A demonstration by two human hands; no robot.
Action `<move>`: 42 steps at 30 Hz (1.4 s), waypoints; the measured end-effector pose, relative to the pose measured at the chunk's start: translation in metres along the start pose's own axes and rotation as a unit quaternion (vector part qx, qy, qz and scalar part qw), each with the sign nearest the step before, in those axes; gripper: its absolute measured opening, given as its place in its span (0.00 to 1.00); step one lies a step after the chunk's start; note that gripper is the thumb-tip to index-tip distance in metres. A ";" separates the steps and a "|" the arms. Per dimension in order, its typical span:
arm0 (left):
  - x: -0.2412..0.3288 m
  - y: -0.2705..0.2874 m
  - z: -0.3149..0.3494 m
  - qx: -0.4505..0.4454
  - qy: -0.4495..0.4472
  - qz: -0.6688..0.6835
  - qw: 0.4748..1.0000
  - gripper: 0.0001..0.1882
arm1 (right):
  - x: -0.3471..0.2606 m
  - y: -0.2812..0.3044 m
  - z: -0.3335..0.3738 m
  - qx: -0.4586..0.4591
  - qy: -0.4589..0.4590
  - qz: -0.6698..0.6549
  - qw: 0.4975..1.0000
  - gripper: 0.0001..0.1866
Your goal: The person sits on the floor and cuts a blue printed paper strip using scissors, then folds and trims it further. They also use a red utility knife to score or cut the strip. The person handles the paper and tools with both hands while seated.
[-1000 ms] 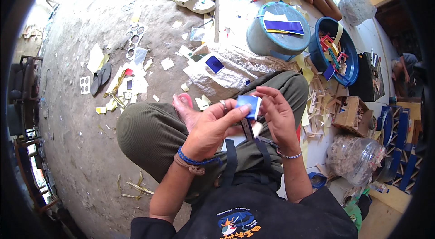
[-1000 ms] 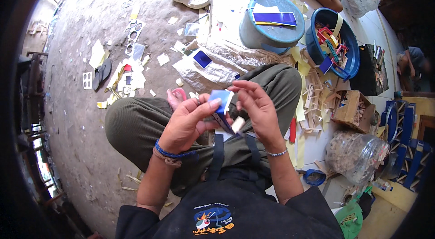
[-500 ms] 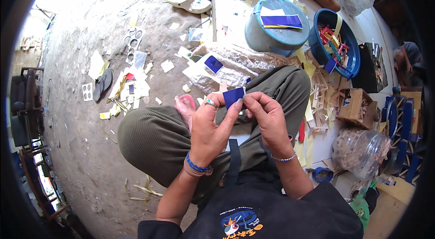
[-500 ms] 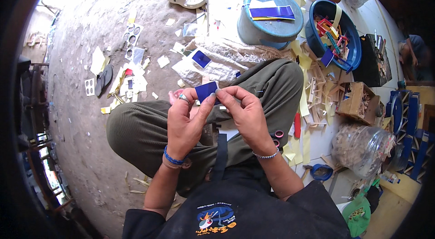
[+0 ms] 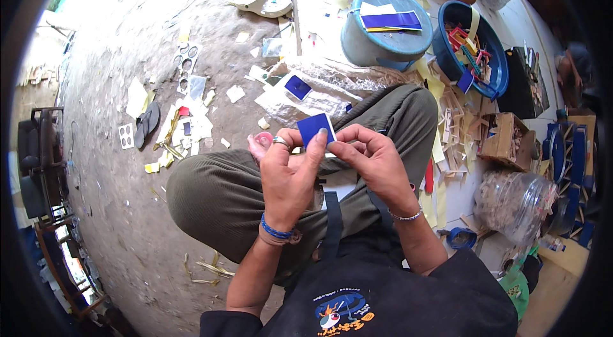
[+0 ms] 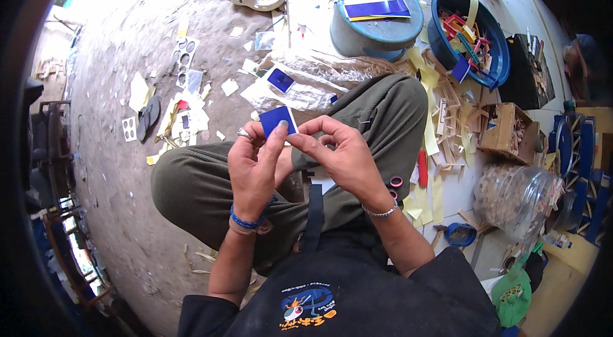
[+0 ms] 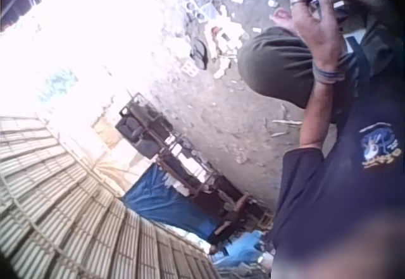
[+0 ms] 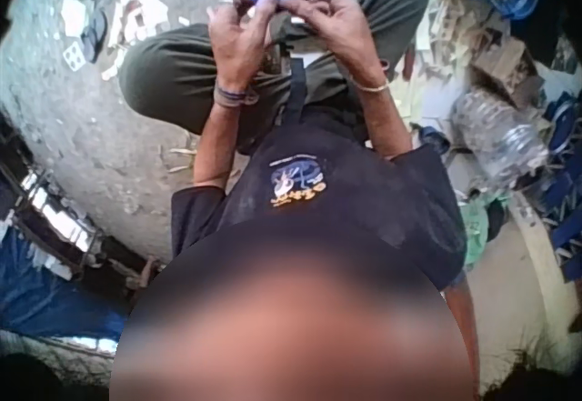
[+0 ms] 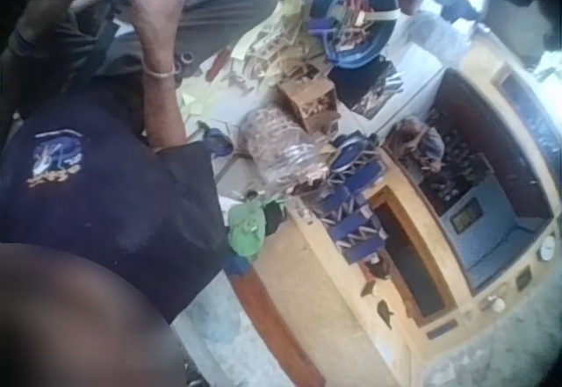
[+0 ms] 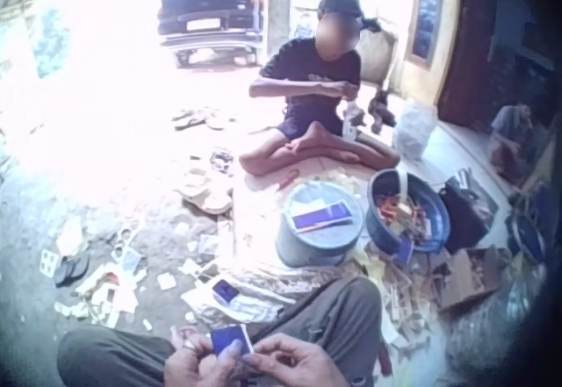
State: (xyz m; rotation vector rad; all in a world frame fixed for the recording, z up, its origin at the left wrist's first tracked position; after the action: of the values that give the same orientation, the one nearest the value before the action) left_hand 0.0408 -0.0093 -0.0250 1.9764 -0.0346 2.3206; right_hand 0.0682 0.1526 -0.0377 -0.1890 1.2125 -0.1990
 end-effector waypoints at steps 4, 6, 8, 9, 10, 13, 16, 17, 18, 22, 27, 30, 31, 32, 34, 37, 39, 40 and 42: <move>-0.003 0.004 -0.003 0.003 0.013 0.065 0.998 0.08 | 0.006 0.001 0.000 0.014 0.023 -0.006 1.000 0.11; -0.007 0.005 -0.001 -0.018 0.069 0.109 0.991 0.06 | 0.009 0.003 0.001 0.031 0.074 -0.016 0.997 0.10; -0.005 0.003 -0.002 -0.038 0.065 0.188 0.979 0.08 | 0.016 0.016 0.008 0.052 0.083 0.042 0.994 0.09; -0.005 0.005 -0.003 -0.030 0.074 0.179 0.981 0.09 | 0.018 0.028 0.013 0.067 0.080 0.099 0.990 0.10; -0.008 0.008 -0.004 -0.010 0.107 0.182 0.978 0.10 | 0.020 0.040 0.020 0.081 0.074 0.160 0.981 0.10; -0.007 0.007 -0.003 -0.030 0.116 0.258 0.959 0.12 | 0.016 0.089 0.052 0.144 0.083 0.333 0.928 0.11; -0.009 0.007 -0.004 -0.027 0.127 0.289 0.948 0.12 | 0.023 0.123 0.087 0.085 0.038 0.472 0.877 0.11; -0.010 0.007 -0.004 -0.022 0.127 0.289 0.949 0.12 | 0.030 0.129 0.098 0.061 0.004 0.521 0.851 0.11; -0.009 0.008 -0.005 -0.023 0.118 0.296 0.948 0.13 | 0.035 0.130 0.108 0.058 0.029 0.536 0.842 0.12; -0.010 0.009 -0.007 -0.023 0.117 0.319 0.940 0.13 | 0.056 0.129 0.130 0.091 0.062 0.587 0.802 0.17; -0.007 0.011 -0.005 -0.030 0.139 0.336 0.931 0.17 | 0.067 0.135 0.143 0.145 0.058 0.597 0.786 0.18; -0.006 0.013 -0.003 -0.027 0.165 0.350 0.922 0.17 | 0.070 0.149 0.151 0.139 0.040 0.611 0.778 0.15; -0.005 0.012 -0.002 -0.029 0.171 0.359 0.917 0.14 | 0.072 0.152 0.153 0.130 0.029 0.628 0.767 0.14; -0.003 0.012 -0.001 -0.038 0.166 0.376 0.911 0.11 | 0.073 0.156 0.154 0.121 0.020 0.645 0.754 0.13; -0.003 0.013 -0.001 -0.030 0.166 0.339 0.926 0.19 | 0.072 0.157 0.157 0.113 0.028 0.623 0.773 0.11; -0.001 0.012 -0.001 -0.039 0.141 0.328 0.933 0.18 | 0.059 0.153 0.147 0.120 0.032 0.516 0.848 0.09; 0.001 0.010 -0.002 -0.054 0.115 0.323 0.938 0.16 | 0.050 0.150 0.132 0.161 -0.044 0.418 0.893 0.08; 0.002 0.009 -0.002 -0.057 0.106 0.326 0.938 0.16 | 0.043 0.139 0.123 0.150 -0.022 0.304 0.941 0.08; 0.002 0.004 -0.001 -0.066 0.084 0.337 0.936 0.15 | 0.037 0.108 0.104 0.140 -0.015 0.079 0.987 0.08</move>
State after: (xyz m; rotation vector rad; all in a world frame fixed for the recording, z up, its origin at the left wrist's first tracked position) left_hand 0.0394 -0.0133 -0.0227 1.8888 -0.9709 2.7575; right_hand 0.1835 0.2515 -0.0629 0.1489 1.1505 -0.2255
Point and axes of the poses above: each hand's wrist, its own z-axis away from the middle knuckle, its own y-axis out of the back of the hand, x = y × z, the point moved 5 cm from there along -z, towards the middle knuckle, and after that the axes turned 2 degrees about -z, right-handed, at the moved point
